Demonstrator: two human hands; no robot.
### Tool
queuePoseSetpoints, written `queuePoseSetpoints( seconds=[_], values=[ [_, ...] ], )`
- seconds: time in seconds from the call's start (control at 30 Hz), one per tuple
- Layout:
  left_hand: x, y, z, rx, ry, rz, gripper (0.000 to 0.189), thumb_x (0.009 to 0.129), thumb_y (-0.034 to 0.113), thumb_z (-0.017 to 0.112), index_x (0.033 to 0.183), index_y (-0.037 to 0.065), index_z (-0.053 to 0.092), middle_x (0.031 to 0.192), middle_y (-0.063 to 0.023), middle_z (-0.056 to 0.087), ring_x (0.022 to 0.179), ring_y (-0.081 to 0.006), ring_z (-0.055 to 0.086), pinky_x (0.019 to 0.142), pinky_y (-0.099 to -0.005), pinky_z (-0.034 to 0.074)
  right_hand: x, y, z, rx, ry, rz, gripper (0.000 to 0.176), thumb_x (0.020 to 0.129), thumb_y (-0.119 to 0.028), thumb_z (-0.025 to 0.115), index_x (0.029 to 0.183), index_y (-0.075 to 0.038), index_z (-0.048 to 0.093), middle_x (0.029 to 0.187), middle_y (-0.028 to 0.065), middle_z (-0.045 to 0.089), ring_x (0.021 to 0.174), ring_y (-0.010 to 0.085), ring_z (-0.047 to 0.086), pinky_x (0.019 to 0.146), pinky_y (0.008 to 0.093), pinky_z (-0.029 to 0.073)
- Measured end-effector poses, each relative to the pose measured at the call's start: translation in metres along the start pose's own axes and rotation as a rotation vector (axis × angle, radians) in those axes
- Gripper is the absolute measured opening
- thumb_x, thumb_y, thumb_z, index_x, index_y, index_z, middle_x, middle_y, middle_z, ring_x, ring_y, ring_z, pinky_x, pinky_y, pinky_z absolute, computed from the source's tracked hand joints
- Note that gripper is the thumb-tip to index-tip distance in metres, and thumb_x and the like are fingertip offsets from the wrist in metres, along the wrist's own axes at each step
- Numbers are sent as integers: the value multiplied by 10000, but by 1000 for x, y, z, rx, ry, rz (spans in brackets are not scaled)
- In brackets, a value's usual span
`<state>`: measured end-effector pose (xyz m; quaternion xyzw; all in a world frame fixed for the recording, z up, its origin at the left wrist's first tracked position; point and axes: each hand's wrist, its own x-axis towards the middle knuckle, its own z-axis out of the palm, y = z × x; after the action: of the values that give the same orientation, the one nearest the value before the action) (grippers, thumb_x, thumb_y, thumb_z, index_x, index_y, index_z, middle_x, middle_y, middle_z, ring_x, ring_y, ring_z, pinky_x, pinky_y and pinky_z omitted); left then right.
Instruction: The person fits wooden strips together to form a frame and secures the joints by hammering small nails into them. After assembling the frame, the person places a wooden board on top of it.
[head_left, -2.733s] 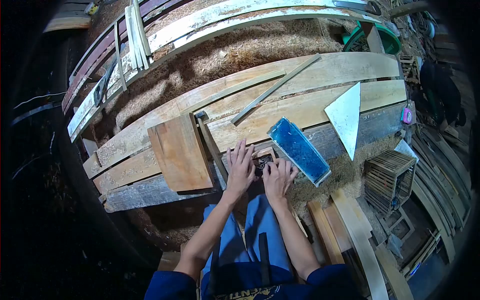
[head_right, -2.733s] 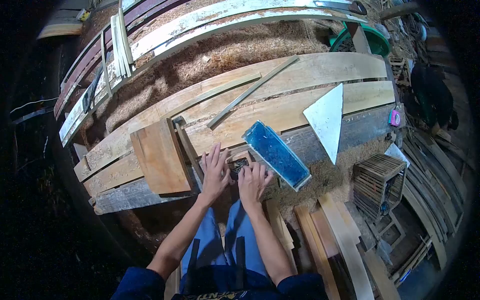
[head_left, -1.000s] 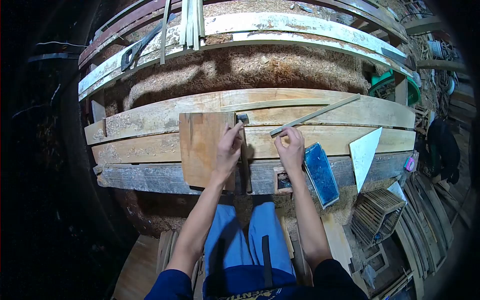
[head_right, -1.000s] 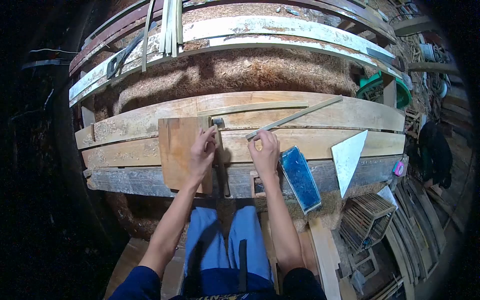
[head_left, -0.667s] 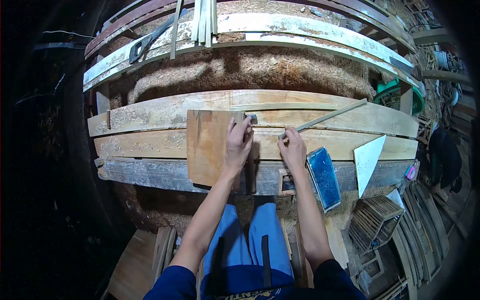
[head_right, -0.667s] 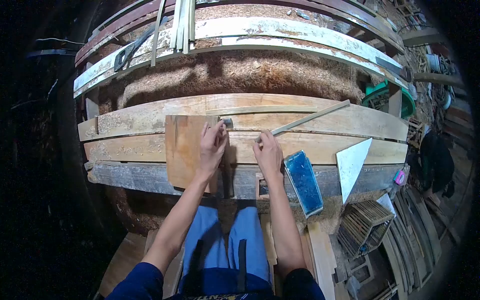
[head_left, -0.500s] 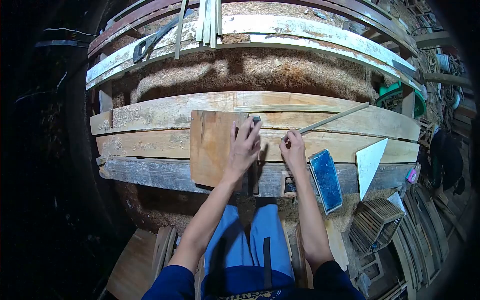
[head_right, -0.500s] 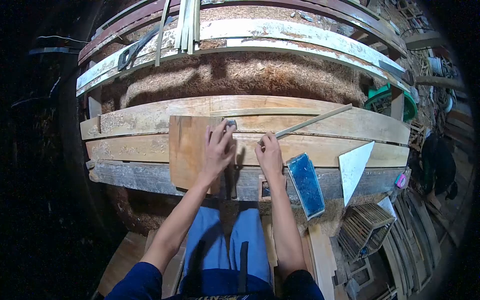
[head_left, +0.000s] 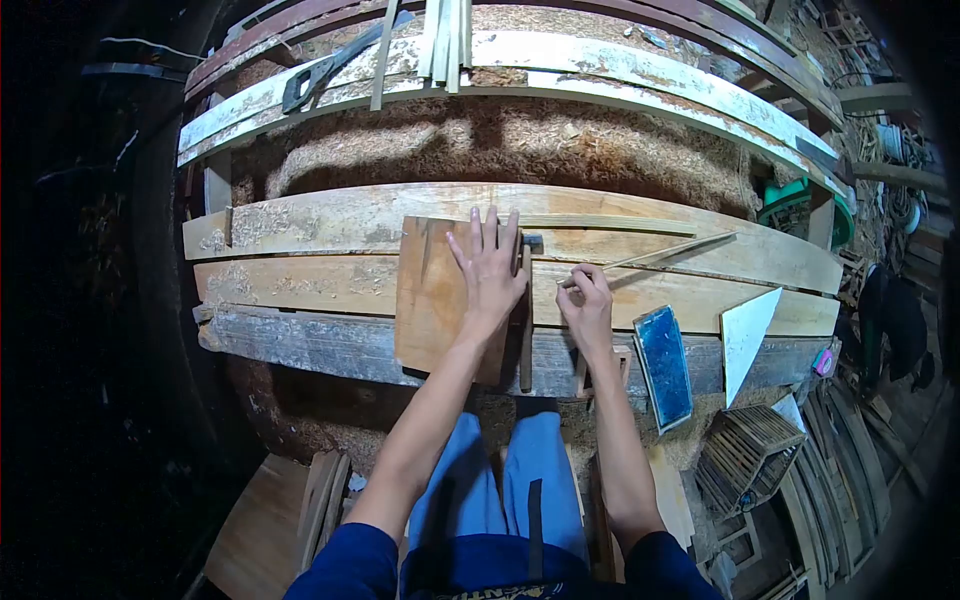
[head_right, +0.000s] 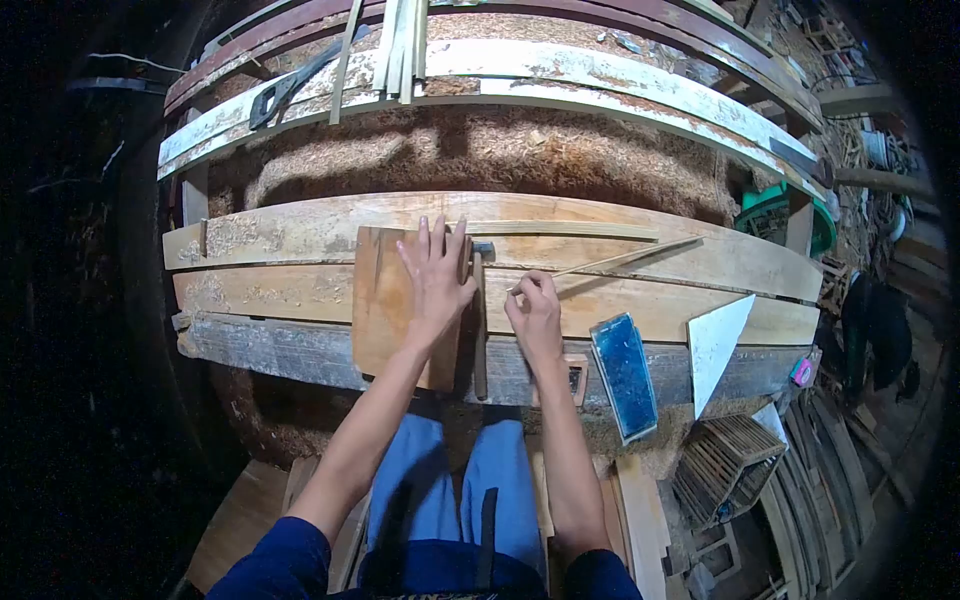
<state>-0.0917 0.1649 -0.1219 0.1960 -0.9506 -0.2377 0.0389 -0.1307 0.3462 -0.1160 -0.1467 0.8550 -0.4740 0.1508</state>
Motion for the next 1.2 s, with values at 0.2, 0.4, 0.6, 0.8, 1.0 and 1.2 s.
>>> queuePoseSetpoints(
  seconds=[0.2,0.4,0.6,0.8,1.0,1.2],
  values=[
    [10,1,-11,-11,23,-83,650,720,197,796,1324,102,577,1353,-174,503,1475,-421,328,1179,-794,81,5,-25,9,-40,46,-26,120,835,-4,735,930,32,671,1134,180,631,1021,341,657,896,392,528],
    [16,-49,-121,-449,-64,-27,734,692,185,776,1370,59,523,1386,-196,525,1367,-383,487,1220,-479,339,7,-88,29,-6,154,-145,114,816,19,762,919,20,712,1143,151,653,1031,306,676,913,384,540],
    [12,-112,-198,-678,-71,-190,837,764,91,709,1544,19,412,1486,-188,541,1395,-308,517,1183,-401,401,10,-180,73,20,278,-234,123,817,51,751,932,30,711,1117,165,697,1006,297,699,892,376,562],
    [6,-152,-205,-817,-33,-141,735,906,88,709,1577,25,414,1573,-183,490,1462,-289,470,1229,-387,353,19,-239,118,-55,245,-334,130,833,30,762,952,27,708,1107,168,711,989,305,714,861,360,568],
    [4,-150,-196,-765,91,22,639,931,77,694,1530,25,477,1579,-188,481,1467,-346,455,1228,-431,357,26,-260,148,9,91,-194,122,815,-10,791,906,-2,710,1029,121,723,897,268,699,815,384,544],
    [5,-140,-184,-720,151,88,473,1005,191,542,1434,-6,561,1504,-204,541,1434,-353,476,1233,-479,268,47,-238,142,-35,113,-323,128,805,-38,810,893,-26,719,1045,128,732,1022,277,678,1019,425,468]
  ],
)
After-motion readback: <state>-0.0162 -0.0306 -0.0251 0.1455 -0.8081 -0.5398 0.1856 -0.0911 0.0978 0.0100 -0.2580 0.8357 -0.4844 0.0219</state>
